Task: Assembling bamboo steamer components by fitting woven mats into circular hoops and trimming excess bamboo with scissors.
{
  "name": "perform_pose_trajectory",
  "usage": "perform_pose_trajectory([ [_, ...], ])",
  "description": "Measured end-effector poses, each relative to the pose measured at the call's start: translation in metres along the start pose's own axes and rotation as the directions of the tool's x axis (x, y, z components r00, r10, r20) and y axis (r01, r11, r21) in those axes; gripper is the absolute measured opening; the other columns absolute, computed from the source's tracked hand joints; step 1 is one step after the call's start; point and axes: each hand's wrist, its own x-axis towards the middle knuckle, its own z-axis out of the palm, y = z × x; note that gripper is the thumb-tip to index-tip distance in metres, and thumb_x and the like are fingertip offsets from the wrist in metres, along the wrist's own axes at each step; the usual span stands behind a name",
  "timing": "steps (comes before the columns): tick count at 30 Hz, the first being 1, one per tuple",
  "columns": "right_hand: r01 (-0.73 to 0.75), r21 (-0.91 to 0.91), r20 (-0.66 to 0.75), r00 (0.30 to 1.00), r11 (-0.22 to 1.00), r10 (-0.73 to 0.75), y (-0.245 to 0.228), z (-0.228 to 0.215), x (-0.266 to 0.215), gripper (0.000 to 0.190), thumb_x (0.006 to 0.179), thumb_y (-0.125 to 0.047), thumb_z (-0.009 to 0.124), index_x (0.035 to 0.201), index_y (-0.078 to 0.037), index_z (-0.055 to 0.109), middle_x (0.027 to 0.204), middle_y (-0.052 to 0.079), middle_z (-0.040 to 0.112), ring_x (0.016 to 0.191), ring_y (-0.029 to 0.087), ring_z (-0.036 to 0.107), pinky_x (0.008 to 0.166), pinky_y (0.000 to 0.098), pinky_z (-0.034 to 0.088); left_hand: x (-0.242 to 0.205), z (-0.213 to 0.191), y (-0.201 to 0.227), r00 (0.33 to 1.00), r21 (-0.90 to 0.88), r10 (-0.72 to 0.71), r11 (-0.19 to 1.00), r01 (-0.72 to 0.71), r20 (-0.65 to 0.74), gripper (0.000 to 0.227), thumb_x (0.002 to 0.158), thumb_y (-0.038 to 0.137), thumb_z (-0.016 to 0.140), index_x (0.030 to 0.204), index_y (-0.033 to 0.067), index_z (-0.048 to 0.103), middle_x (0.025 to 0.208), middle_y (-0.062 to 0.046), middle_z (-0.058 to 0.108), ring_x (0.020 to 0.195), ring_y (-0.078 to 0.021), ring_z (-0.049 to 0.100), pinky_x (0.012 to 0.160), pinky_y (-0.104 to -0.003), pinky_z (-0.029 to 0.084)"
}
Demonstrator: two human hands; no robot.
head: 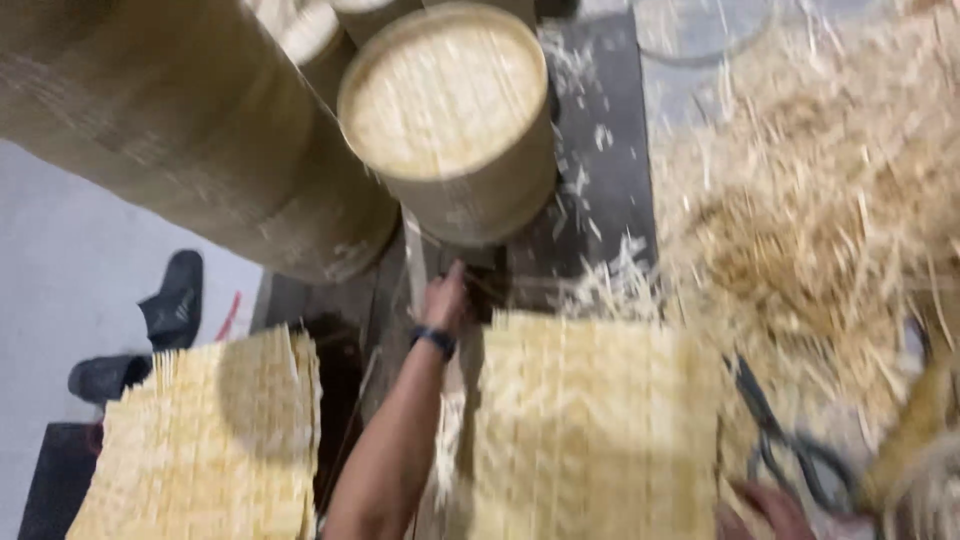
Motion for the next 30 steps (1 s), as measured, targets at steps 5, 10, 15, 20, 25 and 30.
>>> perform_pose_trajectory([
  [5, 0.294, -0.171, 0.305, 0.923, 0.94, -0.233, -0.207, -0.048, 0.068, 0.064, 0.082, -0.043, 0.069, 0.138, -0.014, 0.057, 0.141, 0.019, 0.054, 0.136, 0.04, 0.043, 0.113, 0.052, 0.033, -0.185, -0.027, -0.041, 0.999, 0.549, -0.052, 0.835, 0.041, 0.003, 0.104, 0.076, 0.048, 0.085, 0.152, 0.0012, 0.033, 0.143, -0.029, 0.053, 0.127, -0.0388, 0.061, 0.102, -0.053, 0.055],
  [10, 0.467, -0.233, 0.478, 0.819, 0.853, -0.317, -0.225, -0.015, 0.068, 0.073, 0.09, -0.054, 0.056, 0.153, -0.018, 0.044, 0.16, 0.016, 0.035, 0.151, 0.039, 0.021, 0.118, 0.0533, 0.012, -0.206, -0.052, -0.125, 0.99, 0.571, -0.094, 0.82, 0.02, 0.101, 0.084, 0.072, 0.044, 0.09, 0.133, -0.0013, 0.055, 0.124, -0.025, 0.066, 0.108, -0.0322, 0.067, 0.09, -0.047, 0.058],
  [15, 0.54, -0.271, 0.488, 0.791, 0.797, -0.37, -0.228, -0.012, 0.063, 0.072, 0.092, -0.055, 0.051, 0.154, -0.02, 0.041, 0.165, 0.016, 0.028, 0.152, 0.039, 0.015, 0.12, 0.0537, 0.007, -0.26, -0.034, -0.118, 0.97, 0.426, 0.237, 0.873, -0.235, 0.049, 0.045, 0.069, 0.032, 0.089, 0.094, -0.0022, 0.074, 0.085, -0.015, 0.077, 0.073, -0.025, 0.071, 0.068, -0.042, 0.06],
  [20, 0.572, -0.305, 0.469, 0.786, 0.762, -0.402, -0.233, -0.01, 0.062, 0.068, 0.092, -0.052, 0.052, 0.151, -0.022, 0.043, 0.16, 0.018, 0.028, 0.15, 0.041, 0.017, 0.119, 0.0579, 0.01, -0.341, 0.0, -0.1, 0.897, 0.504, 0.442, 0.774, -0.384, 0.005, 0.012, 0.095, 0.015, 0.061, 0.094, 0.0058, 0.068, 0.073, -0.009, 0.073, 0.063, -0.0182, 0.068, 0.058, -0.031, 0.057],
  [25, 0.553, -0.374, 0.571, 0.77, 0.745, -0.284, -0.237, -0.012, 0.059, 0.071, 0.088, -0.05, 0.057, 0.152, -0.022, 0.045, 0.16, 0.015, 0.031, 0.152, 0.039, 0.017, 0.123, 0.0586, 0.01, -0.426, 0.047, -0.146, 0.718, 0.556, 0.63, 0.497, -0.666, 0.297, 0.016, 0.081, 0.014, 0.068, 0.094, 0.0087, 0.062, 0.081, -0.008, 0.065, 0.072, -0.0243, 0.065, 0.06, -0.039, 0.054],
  [30, 0.526, -0.473, 0.668, 0.737, 0.707, -0.101, -0.244, -0.016, 0.072, 0.073, 0.085, -0.047, 0.063, 0.15, -0.02, 0.046, 0.156, 0.009, 0.036, 0.155, 0.034, 0.016, 0.127, 0.0544, 0.008, -0.404, 0.035, -0.127, 0.357, 0.448, 0.861, 0.175, -0.877, 0.363, 0.017, 0.073, 0.004, 0.071, 0.087, 0.0083, 0.062, 0.08, -0.012, 0.059, 0.074, -0.032, 0.062, 0.061, -0.044, 0.051],
])
